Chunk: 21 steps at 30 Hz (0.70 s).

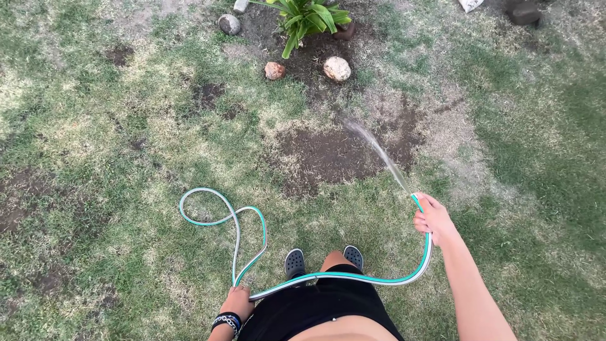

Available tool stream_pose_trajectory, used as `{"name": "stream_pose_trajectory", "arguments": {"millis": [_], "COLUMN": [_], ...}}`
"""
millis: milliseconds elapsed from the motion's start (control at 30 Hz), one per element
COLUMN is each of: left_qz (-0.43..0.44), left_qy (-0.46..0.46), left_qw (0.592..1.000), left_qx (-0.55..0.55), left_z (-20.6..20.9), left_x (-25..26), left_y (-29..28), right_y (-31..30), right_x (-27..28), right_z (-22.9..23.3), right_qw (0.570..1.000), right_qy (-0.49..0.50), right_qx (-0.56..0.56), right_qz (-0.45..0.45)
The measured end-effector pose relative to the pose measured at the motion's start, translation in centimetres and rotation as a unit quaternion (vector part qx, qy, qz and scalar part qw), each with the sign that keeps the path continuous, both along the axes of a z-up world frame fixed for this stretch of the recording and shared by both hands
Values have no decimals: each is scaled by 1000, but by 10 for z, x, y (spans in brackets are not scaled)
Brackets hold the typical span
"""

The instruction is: Watering plants and grass in a garden using a garden hose

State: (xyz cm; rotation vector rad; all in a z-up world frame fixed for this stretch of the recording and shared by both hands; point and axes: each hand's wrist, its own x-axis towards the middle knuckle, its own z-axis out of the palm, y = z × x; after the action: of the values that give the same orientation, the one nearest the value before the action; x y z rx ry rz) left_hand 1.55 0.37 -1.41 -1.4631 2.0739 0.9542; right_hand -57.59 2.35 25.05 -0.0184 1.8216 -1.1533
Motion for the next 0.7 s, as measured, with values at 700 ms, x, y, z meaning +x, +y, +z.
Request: {"name": "stream_pose_trajectory", "arguments": {"millis": [700], "left_qz": [4], "left_qy": [-20], "left_qw": [998], "left_qx": [52], "left_z": [6], "left_x": [12], "left_y": [-10], "right_y": [-30], "right_x": [13], "right_z": [3], "right_qw": [997], "right_qy": [22], "right_qx": [1], "right_qz": [80]}}
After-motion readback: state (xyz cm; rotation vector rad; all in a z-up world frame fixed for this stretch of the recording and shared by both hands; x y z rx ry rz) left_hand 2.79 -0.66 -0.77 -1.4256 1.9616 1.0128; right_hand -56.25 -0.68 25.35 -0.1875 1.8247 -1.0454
